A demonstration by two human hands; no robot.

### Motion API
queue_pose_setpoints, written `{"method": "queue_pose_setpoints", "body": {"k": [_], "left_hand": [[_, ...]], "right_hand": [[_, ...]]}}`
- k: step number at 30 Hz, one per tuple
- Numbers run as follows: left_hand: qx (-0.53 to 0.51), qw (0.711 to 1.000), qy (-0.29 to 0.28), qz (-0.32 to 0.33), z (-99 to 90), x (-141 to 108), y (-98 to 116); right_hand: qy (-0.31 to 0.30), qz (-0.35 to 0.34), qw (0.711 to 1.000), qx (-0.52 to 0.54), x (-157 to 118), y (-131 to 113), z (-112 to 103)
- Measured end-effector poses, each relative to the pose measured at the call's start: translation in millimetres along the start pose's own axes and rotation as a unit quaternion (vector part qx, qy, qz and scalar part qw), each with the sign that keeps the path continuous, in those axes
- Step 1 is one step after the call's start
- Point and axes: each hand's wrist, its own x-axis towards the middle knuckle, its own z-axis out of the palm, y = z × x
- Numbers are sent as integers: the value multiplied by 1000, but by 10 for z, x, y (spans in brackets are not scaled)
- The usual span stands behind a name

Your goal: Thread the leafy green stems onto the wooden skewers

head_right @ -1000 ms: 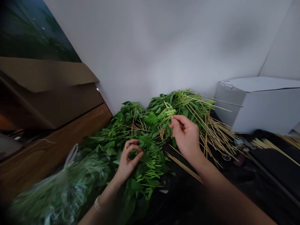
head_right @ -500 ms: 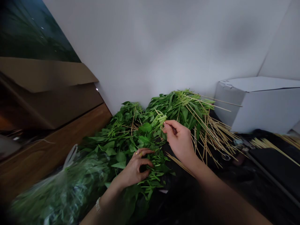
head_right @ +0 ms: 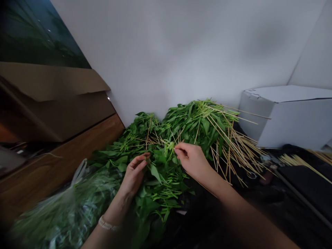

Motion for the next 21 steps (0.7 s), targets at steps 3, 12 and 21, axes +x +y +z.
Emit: {"method": "queue_pose_setpoints", "body": {"k": [3,12,21], "left_hand": [[-110,989,71,-66,-40,52,-39],[-108,986,34,-124,70,8,-10],[-53,994,-1,-98,114,-32,-15]], "right_hand": [[-78,-33,996,-37,-31,0,58],[-121,-48,991,-21,-130,-73,245],[-107,-57,992,-15,-161,-55,343]]}}
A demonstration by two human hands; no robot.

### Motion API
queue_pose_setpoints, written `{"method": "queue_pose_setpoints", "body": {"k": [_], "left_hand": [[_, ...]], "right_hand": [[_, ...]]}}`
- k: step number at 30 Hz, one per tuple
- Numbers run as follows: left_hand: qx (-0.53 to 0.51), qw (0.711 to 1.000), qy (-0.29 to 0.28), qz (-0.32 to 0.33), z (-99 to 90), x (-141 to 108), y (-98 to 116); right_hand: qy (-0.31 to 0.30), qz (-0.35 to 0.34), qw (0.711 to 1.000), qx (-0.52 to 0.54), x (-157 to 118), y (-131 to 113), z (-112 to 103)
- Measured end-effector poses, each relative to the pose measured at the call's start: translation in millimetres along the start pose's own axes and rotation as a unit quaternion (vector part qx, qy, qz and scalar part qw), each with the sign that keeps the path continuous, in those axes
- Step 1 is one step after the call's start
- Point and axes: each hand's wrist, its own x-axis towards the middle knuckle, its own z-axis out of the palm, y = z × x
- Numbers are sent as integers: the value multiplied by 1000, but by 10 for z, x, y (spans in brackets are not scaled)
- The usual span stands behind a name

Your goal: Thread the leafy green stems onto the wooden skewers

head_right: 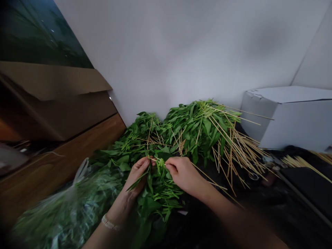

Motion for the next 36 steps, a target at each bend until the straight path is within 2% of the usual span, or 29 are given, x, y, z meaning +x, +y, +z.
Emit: {"method": "queue_pose_setpoints", "body": {"k": [11,19,24,36], "left_hand": [[-5,1000,-5,-2,-32,15,-30],[3,998,49,-39,-44,13,-16],[10,997,68,-33,-21,20,8],[29,997,26,-64,9,-16,-11]], "right_hand": [[-6,4,1000,1,-1,26,14],[-11,6,1000,-11,-9,22,7],[-13,2,1000,-19,-20,32,19],[-15,8,999,-40,-34,72,97]]}}
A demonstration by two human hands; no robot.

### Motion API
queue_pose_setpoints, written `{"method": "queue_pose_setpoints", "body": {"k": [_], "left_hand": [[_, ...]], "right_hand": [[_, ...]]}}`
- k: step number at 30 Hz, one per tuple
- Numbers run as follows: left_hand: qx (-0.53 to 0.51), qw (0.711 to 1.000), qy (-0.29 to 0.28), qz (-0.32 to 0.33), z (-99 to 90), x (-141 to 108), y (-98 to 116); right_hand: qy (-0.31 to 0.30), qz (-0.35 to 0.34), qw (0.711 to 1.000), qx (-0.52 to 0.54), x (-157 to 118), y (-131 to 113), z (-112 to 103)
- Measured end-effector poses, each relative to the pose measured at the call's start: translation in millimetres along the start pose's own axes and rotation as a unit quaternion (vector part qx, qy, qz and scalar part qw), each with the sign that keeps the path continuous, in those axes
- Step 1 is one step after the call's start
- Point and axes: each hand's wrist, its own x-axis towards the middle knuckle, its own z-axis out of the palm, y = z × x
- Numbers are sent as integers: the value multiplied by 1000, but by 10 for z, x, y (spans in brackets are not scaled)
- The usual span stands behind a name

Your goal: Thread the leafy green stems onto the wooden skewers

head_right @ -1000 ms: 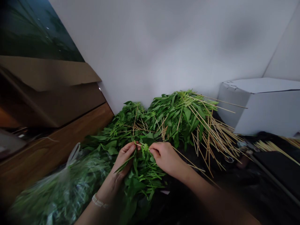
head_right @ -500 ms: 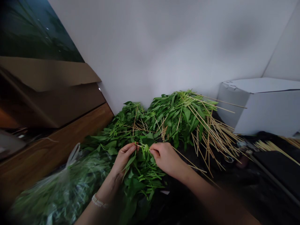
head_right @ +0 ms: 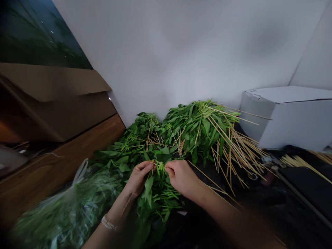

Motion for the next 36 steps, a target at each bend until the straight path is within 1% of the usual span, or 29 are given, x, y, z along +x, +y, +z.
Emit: {"method": "queue_pose_setpoints", "body": {"k": [5,8,10,13,16,21,26,29,32,34,36], "left_hand": [[-17,1000,-3,-2,-4,-7,-22],[-18,1000,-4,8,-30,4,-17],[-30,999,9,17,-60,24,-6],[-44,998,43,30,-109,60,12],[-39,998,52,26,-130,76,17],[-42,998,41,6,-86,49,15],[-33,999,28,26,-56,37,10],[5,999,-7,52,-35,14,-11],[68,995,-52,47,-7,-24,-31],[64,996,-52,41,-4,-32,-25],[21,998,-26,53,-26,-10,3]], "right_hand": [[-2,1,1000,12,-2,-27,-8],[-6,1,1000,23,6,-30,-36],[-11,2,1000,23,14,-27,-77],[-20,13,999,21,22,-18,-151],[-27,22,999,18,23,-6,-187],[-25,16,1000,1,22,13,-156],[-23,12,1000,0,33,20,-138],[-22,12,1000,-1,37,18,-137],[-37,14,999,6,42,13,-166],[-50,16,999,6,50,14,-226],[-61,24,998,-3,57,26,-321]]}}
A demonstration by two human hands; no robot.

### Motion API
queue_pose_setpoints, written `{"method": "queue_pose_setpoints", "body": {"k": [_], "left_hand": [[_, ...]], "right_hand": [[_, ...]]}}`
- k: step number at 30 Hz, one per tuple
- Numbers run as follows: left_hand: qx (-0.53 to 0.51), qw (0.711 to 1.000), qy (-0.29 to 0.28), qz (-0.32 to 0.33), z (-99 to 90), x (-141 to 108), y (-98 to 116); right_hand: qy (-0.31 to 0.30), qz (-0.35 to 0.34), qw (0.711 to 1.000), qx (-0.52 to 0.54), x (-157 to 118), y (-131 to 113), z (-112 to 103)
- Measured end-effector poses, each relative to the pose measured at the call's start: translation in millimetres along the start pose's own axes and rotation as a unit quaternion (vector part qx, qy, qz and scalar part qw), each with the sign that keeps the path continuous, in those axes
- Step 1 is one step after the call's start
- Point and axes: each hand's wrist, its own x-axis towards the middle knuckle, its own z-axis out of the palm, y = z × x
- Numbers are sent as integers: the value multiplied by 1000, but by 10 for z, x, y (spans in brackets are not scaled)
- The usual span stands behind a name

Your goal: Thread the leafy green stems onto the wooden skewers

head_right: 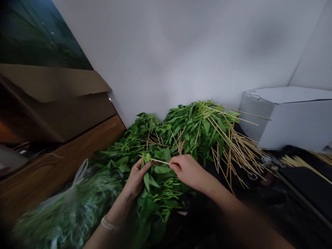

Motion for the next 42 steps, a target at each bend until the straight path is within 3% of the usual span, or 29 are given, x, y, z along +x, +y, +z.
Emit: {"method": "queue_pose_setpoints", "body": {"k": [5,7,13,18,21,23,28,33,36,39,42], "left_hand": [[-118,986,116,36,-125,119,90],[-139,980,139,33,-160,148,110],[-140,978,147,44,-169,149,131],[-134,978,149,59,-126,121,159],[-128,979,147,59,-109,104,169],[-124,981,139,60,-105,91,164],[-100,992,78,21,-75,39,95],[-49,998,24,-2,-24,1,11],[-30,999,-12,-21,-17,-2,-5],[-21,998,-42,-38,-21,-6,-6],[-10,998,-53,-41,-27,-12,-3]], "right_hand": [[-60,40,997,-15,-37,75,-263],[-99,54,994,11,-56,98,-330],[-187,89,969,135,-71,83,-430],[-189,40,980,46,-70,83,-445],[-197,54,977,60,-69,79,-425],[-173,73,978,90,-60,80,-415],[-43,101,979,170,-2,161,-407],[86,121,960,239,61,256,-340],[128,143,948,253,87,318,-262],[123,163,962,179,89,438,-188],[122,154,980,-10,71,556,-160]]}}
